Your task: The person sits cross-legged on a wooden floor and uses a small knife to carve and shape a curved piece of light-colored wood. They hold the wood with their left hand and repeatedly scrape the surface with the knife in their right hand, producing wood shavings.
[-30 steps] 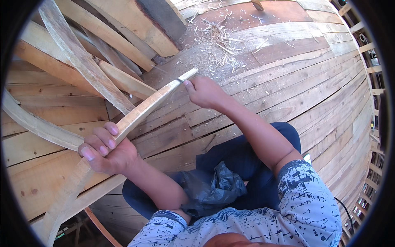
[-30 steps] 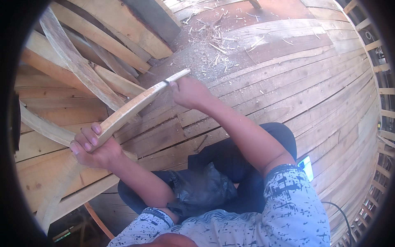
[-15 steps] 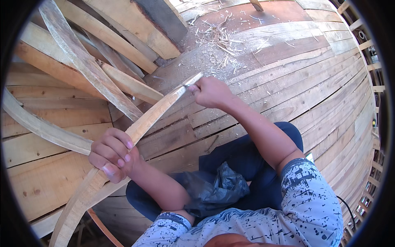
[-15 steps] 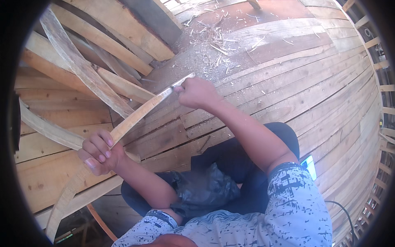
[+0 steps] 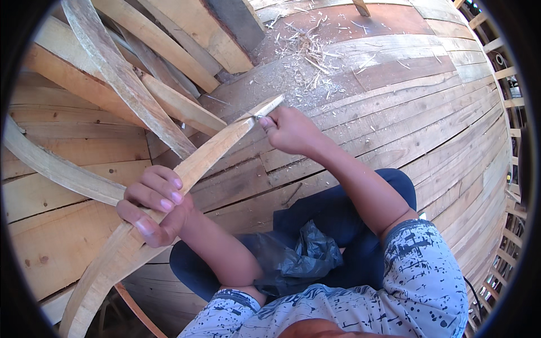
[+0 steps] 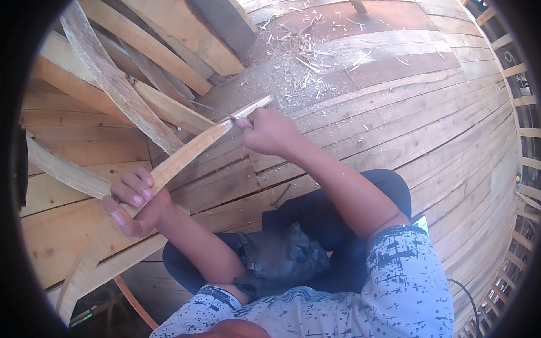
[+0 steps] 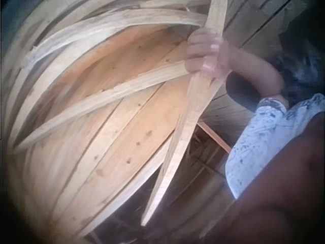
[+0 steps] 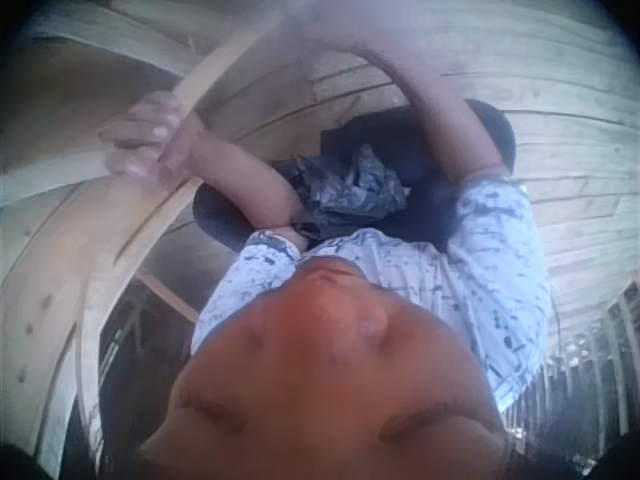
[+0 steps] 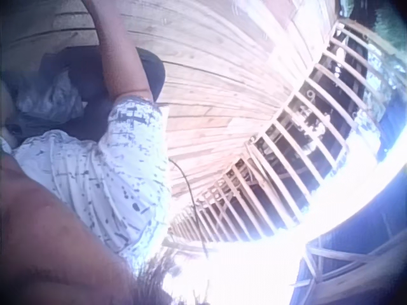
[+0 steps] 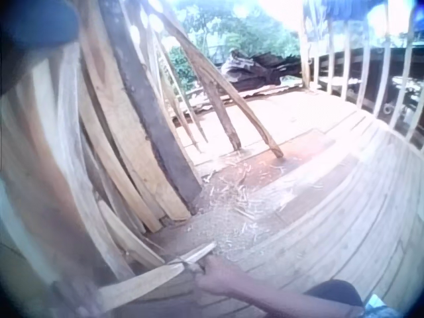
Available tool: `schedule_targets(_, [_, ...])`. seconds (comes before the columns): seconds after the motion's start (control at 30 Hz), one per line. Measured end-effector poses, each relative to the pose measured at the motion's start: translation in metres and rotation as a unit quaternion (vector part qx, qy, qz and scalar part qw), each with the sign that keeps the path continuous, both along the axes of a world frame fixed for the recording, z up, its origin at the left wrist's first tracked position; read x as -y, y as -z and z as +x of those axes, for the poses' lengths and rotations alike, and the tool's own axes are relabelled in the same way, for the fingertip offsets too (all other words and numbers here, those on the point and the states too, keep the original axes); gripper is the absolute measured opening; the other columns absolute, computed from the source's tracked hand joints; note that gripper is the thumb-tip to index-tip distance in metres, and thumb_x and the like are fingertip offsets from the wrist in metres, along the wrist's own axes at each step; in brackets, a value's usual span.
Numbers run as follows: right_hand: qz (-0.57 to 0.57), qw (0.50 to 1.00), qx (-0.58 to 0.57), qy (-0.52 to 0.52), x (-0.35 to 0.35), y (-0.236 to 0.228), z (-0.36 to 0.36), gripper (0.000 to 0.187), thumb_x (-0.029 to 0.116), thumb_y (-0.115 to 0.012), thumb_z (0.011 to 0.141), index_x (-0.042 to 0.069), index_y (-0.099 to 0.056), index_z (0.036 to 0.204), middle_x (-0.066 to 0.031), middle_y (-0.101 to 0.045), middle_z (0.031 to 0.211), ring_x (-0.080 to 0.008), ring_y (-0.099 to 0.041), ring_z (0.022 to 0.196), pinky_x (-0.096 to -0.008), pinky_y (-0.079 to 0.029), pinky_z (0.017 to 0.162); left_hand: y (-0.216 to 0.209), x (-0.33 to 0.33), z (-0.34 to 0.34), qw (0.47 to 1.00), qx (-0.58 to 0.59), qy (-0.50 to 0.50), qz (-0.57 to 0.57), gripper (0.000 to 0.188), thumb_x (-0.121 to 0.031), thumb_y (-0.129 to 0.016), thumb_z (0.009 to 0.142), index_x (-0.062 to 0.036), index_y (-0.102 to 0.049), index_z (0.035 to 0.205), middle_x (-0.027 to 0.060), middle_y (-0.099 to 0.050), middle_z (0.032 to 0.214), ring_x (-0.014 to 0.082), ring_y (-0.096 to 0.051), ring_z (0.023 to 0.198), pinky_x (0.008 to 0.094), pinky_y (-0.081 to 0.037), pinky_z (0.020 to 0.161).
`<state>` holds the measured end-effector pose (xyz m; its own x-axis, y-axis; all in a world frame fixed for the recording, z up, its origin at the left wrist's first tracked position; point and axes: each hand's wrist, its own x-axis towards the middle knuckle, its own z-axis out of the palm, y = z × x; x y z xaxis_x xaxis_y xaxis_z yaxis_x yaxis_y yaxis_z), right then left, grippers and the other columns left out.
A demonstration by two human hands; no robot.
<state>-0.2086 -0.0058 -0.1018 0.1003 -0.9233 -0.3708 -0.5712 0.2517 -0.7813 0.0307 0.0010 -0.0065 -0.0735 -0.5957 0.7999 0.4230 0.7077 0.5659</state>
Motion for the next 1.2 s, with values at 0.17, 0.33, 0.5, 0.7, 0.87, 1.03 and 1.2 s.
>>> schedule_targets(0.17, [-0.055,0.998,-0.026,0.017,0.002,0.007,0.0,0.043,0.034,-0.054,0.098,-0.002,-0.064,0.076,-0.0266,-0.062,0.071,-0.0436,-0.064,0.072,-0.0528,-0.046,0.07,0.003,0.003,0.005,1.0,-0.007,0.01,0.01,0.015,-0.028,-0.056,0.097,-0.0164,-0.052,0.089,0.0006,-0.053,0.069,0.014,-0.055,0.057,0.0329,-0.048,0.061])
schedule_targets(0.33, [0.023,0.99,-0.093,0.109,0.015,0.042,-0.032,0.038,0.033,-0.055,0.096,-0.002,-0.067,0.083,-0.0292,-0.064,0.079,-0.0464,-0.064,0.08,-0.0551,-0.047,0.075,0.002,0.007,0.007,0.999,0.003,0.05,0.001,0.014,-0.026,-0.056,0.096,-0.016,-0.052,0.088,0.0001,-0.051,0.066,0.0133,-0.053,0.055,0.0323,-0.047,0.06])
schedule_targets(0.5, [0.013,1.0,0.012,-0.024,0.001,-0.025,0.001,0.044,0.036,-0.052,0.098,-0.003,-0.071,0.094,-0.0279,-0.069,0.093,-0.0447,-0.066,0.095,-0.0512,-0.051,0.087,-0.001,0.006,0.003,0.999,0.023,0.039,-0.014,0.013,-0.025,-0.057,0.096,-0.0153,-0.052,0.088,-0.0002,-0.05,0.065,0.0129,-0.052,0.054,0.032,-0.047,0.059])
schedule_targets(0.7, [-0.084,0.996,0.021,-0.002,0.004,0.007,0.001,0.037,0.031,-0.054,0.096,-0.001,-0.064,0.081,-0.0248,-0.063,0.076,-0.0435,-0.061,0.076,-0.0511,-0.046,0.071,0.001,0.003,0.012,0.999,0.008,0.04,0.004,0.015,-0.026,-0.056,0.097,-0.0158,-0.051,0.088,0.0003,-0.05,0.067,0.0133,-0.052,0.056,0.0323,-0.046,0.061])
schedule_targets(0.87, [-0.106,0.994,0.01,0.01,0.007,0.015,0.008,0.036,0.03,-0.055,0.095,-0.001,-0.063,0.078,-0.0238,-0.061,0.07,-0.0437,-0.06,0.07,-0.0511,-0.046,0.067,0.005,0.004,0.015,1.0,-0.003,0.023,0.018,0.015,-0.027,-0.054,0.098,-0.016,-0.049,0.089,0.0009,-0.051,0.068,0.0147,-0.053,0.058,0.0339,-0.046,0.063])
schedule_targets(1.03, [-0.089,0.995,-0.037,0.02,0.004,-0.014,-0.009,0.057,0.045,-0.046,0.1,-0.002,-0.062,0.073,-0.0235,-0.059,0.065,-0.0436,-0.06,0.068,-0.0516,-0.046,0.067,0.005,0.003,0.008,0.999,0.003,0.032,0.029,0.014,-0.027,-0.052,0.096,-0.0173,-0.05,0.086,-0.0004,-0.048,0.066,0.0143,-0.049,0.061,0.0365,-0.045,0.068])
schedule_targets(1.2, [-0.08,0.988,0.046,0.12,0.0,-0.077,-0.035,0.066,0.045,-0.031,0.105,-0.001,-0.068,0.076,-0.0266,-0.064,0.071,-0.0462,-0.065,0.075,-0.0531,-0.051,0.075,0.0,-0.002,0.008,0.999,-0.01,-0.011,0.032,0.014,-0.027,-0.051,0.096,-0.0163,-0.05,0.087,0.0003,-0.049,0.067,0.0154,-0.051,0.063,0.0372,-0.045,0.069])
